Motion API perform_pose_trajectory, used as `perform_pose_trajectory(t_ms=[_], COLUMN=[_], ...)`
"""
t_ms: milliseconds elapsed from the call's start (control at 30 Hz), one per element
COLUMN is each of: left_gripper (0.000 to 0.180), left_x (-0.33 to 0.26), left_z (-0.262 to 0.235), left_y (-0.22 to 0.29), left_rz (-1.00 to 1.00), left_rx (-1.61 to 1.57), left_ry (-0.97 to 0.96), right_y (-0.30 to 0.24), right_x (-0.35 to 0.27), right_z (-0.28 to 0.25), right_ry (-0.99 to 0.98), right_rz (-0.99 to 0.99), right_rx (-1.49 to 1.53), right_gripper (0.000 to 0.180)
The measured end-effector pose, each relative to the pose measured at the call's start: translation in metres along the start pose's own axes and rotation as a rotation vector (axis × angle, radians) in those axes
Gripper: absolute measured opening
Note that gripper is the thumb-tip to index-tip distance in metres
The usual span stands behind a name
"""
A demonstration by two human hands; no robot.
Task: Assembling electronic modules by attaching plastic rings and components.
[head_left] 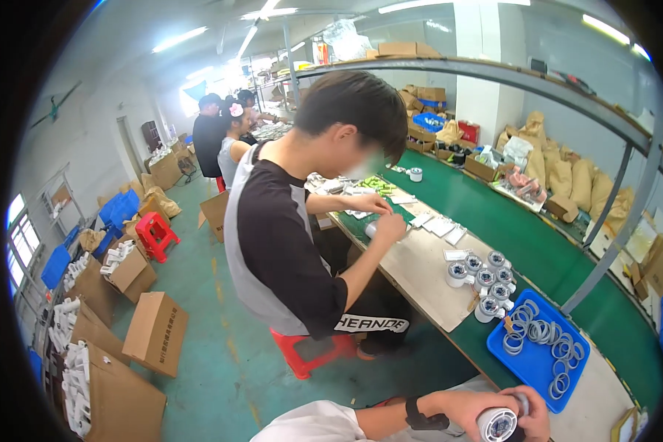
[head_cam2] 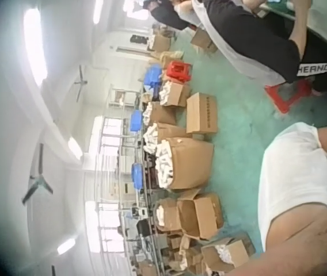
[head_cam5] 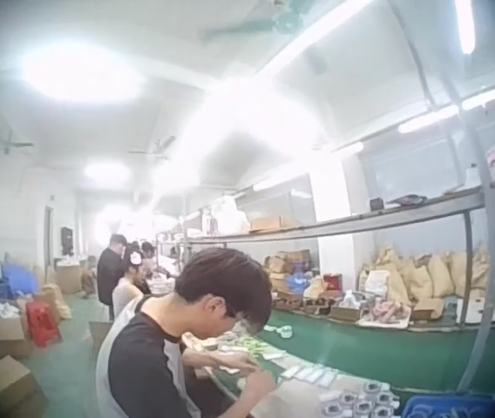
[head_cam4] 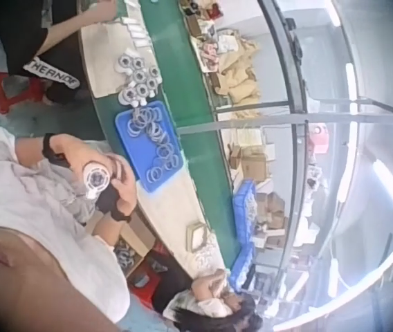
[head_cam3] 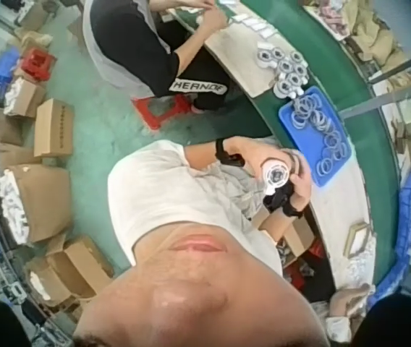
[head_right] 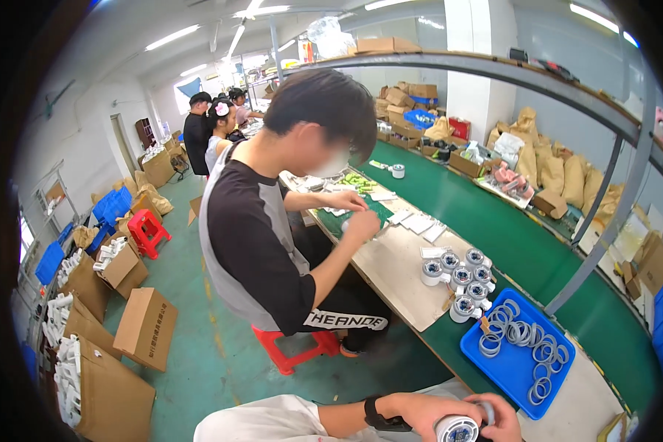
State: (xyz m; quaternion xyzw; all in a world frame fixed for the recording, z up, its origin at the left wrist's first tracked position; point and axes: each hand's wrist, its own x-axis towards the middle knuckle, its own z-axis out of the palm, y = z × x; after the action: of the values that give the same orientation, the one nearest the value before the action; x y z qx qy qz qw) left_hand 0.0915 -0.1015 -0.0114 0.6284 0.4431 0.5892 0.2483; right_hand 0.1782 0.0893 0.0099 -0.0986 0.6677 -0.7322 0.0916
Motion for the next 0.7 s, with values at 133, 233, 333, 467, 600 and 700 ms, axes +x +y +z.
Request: perform_pose_trajectory(t_ms=[133,233,333,467,600,700], left_gripper=[0.069,0.073,0.077,0.085,0.086,0.068], left_x=[-0.001,-0.011,-0.008,-0.009,-0.006,0.008], left_z=[0.005,0.008,0.006,0.008,-0.007,-0.027], left_y=[0.018,0.035,0.03,0.008,-0.027,-0.036], left_rz=[-0.04,-0.17,-0.218,-0.248,-0.245,-0.237], left_rx=[-0.013,-0.215,-0.324,-0.416,-0.346,-0.17], left_ry=[0.12,0.257,0.327,0.435,0.463,0.522], right_y=[0.044,0.044,0.026,0.041,0.057,0.05], right_x=[-0.005,-0.006,-0.009,-0.01,-0.005,0.006], right_z=[-0.022,-0.026,-0.001,-0.002,-0.008,-0.005], right_ry=[0.33,0.392,0.563,0.651,0.797,0.876], right_rz=[-0.254,-0.346,-0.466,-0.491,-0.523,-0.508], right_rx=[0.019,0.11,0.132,0.19,0.134,0.073], right_gripper=[0.089,0.08,0.074,0.078,0.083,0.083])
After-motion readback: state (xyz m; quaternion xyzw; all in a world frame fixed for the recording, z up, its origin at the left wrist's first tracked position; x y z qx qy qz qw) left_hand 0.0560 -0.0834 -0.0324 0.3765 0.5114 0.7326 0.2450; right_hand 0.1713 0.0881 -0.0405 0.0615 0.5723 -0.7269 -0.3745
